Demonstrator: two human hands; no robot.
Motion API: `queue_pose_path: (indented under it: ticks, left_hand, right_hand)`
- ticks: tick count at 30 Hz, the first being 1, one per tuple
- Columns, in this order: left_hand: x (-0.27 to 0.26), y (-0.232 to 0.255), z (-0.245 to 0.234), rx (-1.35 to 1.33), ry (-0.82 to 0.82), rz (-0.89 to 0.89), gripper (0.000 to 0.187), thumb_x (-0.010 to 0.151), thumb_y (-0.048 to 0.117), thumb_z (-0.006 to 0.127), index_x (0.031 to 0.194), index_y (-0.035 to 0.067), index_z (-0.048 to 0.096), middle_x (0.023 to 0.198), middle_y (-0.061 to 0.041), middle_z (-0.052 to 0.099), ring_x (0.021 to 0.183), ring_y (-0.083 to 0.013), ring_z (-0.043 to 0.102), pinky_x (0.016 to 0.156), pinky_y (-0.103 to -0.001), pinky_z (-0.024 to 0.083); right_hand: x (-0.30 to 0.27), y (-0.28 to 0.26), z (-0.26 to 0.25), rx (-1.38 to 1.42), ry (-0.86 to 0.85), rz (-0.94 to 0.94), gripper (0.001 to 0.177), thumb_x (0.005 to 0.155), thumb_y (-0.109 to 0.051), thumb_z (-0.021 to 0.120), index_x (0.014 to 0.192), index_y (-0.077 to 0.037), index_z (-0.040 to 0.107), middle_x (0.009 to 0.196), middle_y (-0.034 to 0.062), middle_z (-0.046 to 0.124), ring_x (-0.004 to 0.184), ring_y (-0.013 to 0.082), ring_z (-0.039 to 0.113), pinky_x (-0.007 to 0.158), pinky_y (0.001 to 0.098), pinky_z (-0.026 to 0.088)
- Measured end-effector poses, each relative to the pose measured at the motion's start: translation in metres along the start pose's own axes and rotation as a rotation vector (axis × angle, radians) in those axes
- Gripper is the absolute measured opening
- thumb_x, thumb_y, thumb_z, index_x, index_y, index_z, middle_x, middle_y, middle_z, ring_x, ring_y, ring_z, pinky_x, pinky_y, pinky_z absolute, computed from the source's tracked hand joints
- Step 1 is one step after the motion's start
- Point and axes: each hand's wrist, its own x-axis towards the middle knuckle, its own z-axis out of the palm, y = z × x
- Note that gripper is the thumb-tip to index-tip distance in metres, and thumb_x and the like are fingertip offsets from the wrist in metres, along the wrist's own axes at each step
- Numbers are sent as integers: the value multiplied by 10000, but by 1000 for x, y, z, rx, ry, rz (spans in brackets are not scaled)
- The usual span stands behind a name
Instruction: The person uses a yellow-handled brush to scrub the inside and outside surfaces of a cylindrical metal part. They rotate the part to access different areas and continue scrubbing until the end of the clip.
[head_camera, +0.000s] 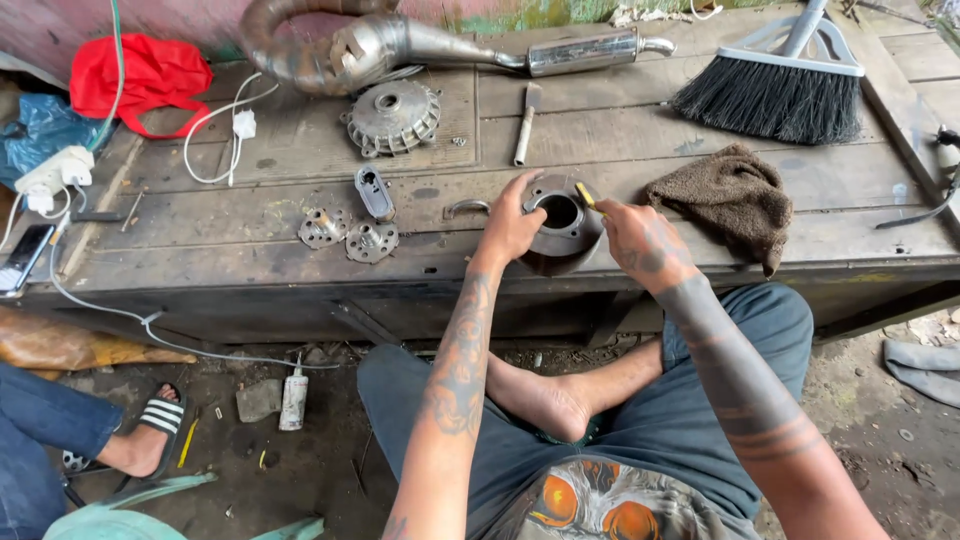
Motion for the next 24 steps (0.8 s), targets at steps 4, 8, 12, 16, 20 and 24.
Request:
queue_pose_path:
  ticks: [4,8,12,16,20,24]
  left_hand:
    - [-11,5,6,96,33,-14,693,883,116,561,1565,114,434,1536,-210,466,1469,-427,410,1202,-601,384]
    - [-29,17,23,216,224,-197,831,851,364,696,1542,34,374,1517,-264,407,1378,-487,484,1065,-689,455]
    - [-36,30,36,11,360,-182,726,805,128,582,1494,-36,426,1427,-305,472,1287,-507,550,1050,-626,483]
    - [-23,12,28,13,338,-178,727,787,166,613,1489,29,482,1426,-228,500,1343,-454,530,1098,-587,471]
    - [-18,13,9,-10,185,-192,786,767,167,611,1535,83,468,1489,-204,481,1440,-437,445,1160,-573,413]
    - [-8,6,2,-7,100,-163,825,757,161,612,1565,129,450,1533,-189,471,1480,-432,396,1179,-592,379]
  right_hand:
    - [18,7,8,144,8,-26,317,1042,-187,500,1321,-114,629,1086,258,741,972,517,699,783,627,584]
    - [-28,-16,-18,157,-44,33,349,1047,-154,470,1360,-135,625,1101,273,737,970,498,712,799,629,586]
    - [-38,-26,-23,62,-101,74,392,1061,-167,420,1407,-158,603,1069,220,752,926,437,750,806,568,615]
    - [8,-5,-8,50,-17,-3,357,1055,-250,444,1354,-140,605,1068,254,729,912,512,710,738,625,593]
    - [-7,-18,-45,103,-139,-31,332,1013,-196,477,1283,-121,654,1039,289,742,957,540,695,778,643,569]
    - [-32,-31,-70,108,-203,4,313,1017,-158,484,1247,-73,679,1038,317,749,944,560,704,804,653,569]
